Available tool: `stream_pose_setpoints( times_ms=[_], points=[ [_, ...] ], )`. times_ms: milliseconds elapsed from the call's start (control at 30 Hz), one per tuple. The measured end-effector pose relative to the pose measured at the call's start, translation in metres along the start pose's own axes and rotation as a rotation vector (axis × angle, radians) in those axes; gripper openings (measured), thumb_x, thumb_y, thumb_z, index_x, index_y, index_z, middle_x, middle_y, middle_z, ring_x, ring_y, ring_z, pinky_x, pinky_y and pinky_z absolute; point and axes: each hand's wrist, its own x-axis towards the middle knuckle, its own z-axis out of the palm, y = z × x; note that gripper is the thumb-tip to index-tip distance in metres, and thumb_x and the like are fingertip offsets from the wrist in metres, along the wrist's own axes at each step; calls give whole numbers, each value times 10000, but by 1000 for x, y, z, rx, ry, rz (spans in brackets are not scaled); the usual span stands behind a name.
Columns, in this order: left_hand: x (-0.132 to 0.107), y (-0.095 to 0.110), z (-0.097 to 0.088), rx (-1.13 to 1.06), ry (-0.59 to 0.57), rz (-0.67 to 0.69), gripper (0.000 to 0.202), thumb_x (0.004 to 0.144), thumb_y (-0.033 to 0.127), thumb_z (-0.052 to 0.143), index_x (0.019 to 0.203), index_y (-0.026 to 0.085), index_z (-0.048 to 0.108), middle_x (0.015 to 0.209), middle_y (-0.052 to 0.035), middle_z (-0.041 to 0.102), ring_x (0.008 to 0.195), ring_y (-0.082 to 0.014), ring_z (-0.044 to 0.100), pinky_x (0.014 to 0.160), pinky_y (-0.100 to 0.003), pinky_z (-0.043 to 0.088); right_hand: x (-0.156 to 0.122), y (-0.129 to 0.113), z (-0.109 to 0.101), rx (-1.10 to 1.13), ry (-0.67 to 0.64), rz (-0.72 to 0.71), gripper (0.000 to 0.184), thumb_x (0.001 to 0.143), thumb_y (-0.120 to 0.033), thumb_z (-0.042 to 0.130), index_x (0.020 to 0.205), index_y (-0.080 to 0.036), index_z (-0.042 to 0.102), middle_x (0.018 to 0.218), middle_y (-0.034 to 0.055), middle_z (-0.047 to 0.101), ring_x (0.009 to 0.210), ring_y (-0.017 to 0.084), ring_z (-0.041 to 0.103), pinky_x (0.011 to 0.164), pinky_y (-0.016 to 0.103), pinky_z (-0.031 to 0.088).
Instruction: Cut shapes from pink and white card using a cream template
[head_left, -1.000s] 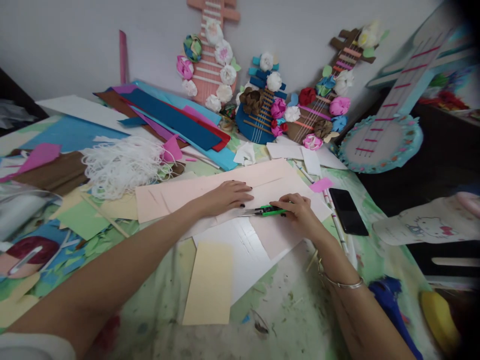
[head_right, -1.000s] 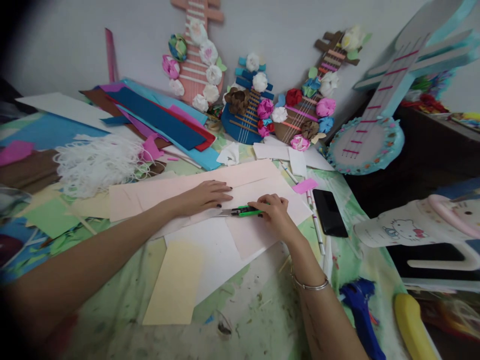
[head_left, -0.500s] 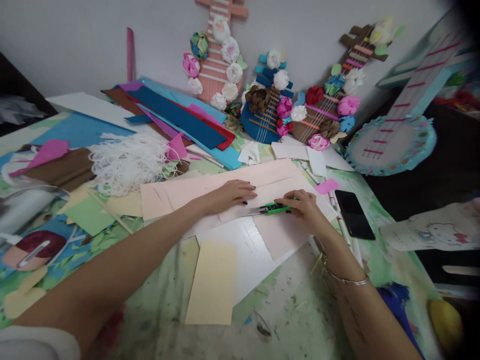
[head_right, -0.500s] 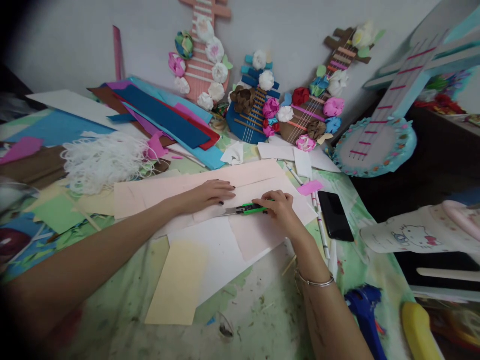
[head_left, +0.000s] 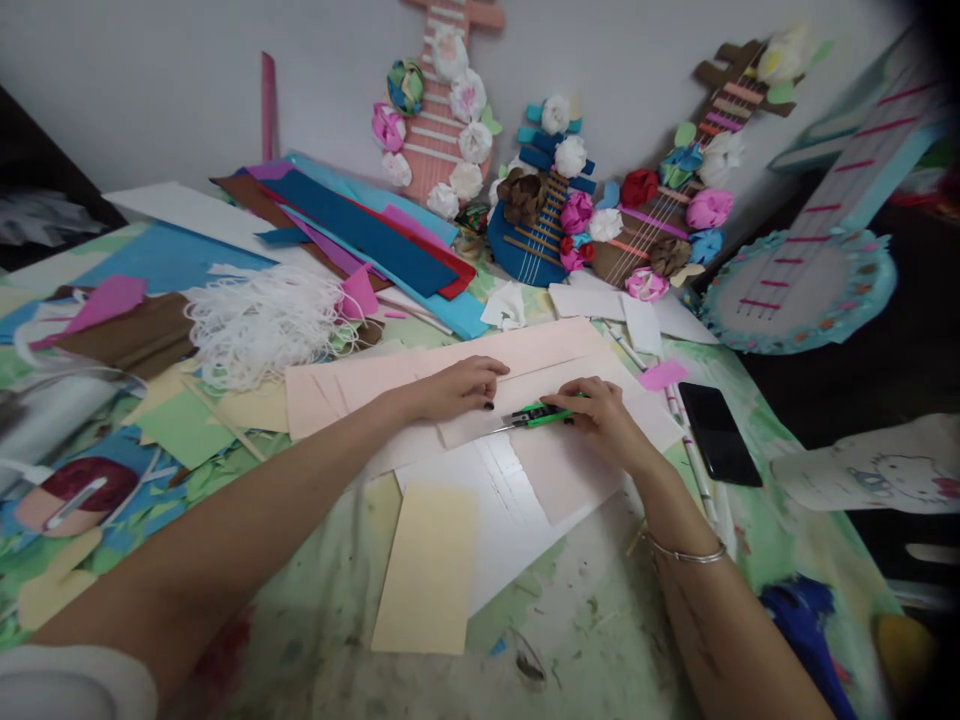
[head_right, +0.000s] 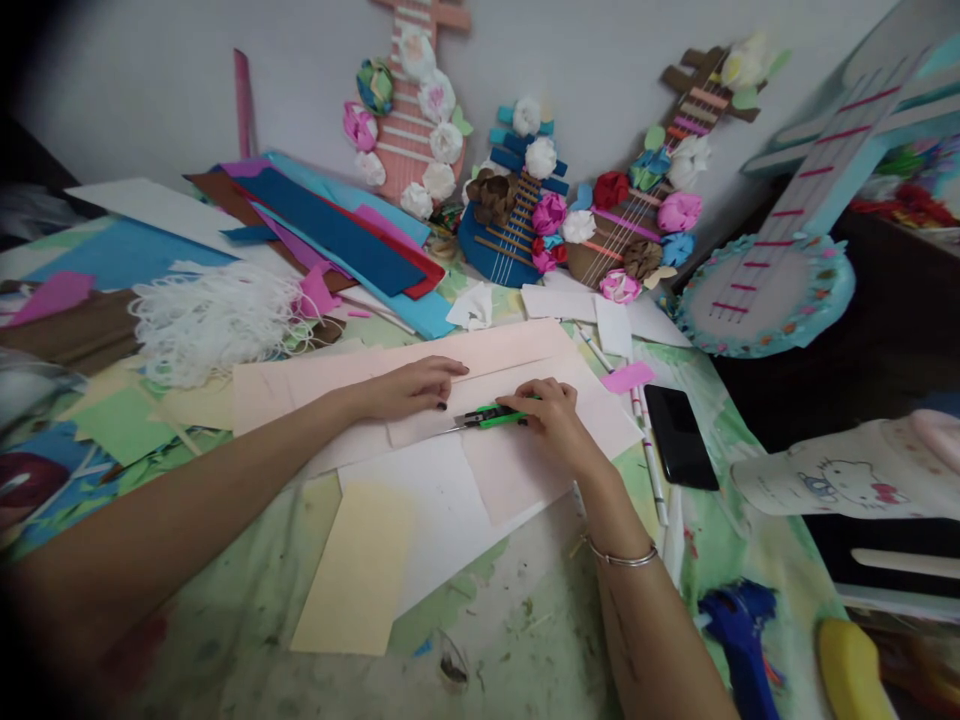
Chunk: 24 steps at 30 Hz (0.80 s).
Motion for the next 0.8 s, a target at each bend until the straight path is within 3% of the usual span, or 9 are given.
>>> stream_pose_setpoints(
  times_ms=[300, 800],
  points=[
    [2, 4, -3, 34, -19, -1, 137, 913, 166, 463, 816, 199, 554, 1418, -120, 523, 1325, -244, 452, 1092, -463, 376, 1, 1, 1, -40, -16, -19, 679, 801, 40, 492, 1268, -424, 657, 1080, 55, 660, 1041, 255, 558, 918, 460, 342],
    [2, 2, 0, 76, -13, 15, 154, 933, 180, 461, 822, 201, 566, 1426, -120, 529, 1337, -254, 444, 1099, -462, 355, -19, -7, 0, -45, 52, 2, 694, 793, 53, 447, 1268, -407, 659, 1076, 62, 648, 1019, 250, 548, 860, 430, 337]
  ],
)
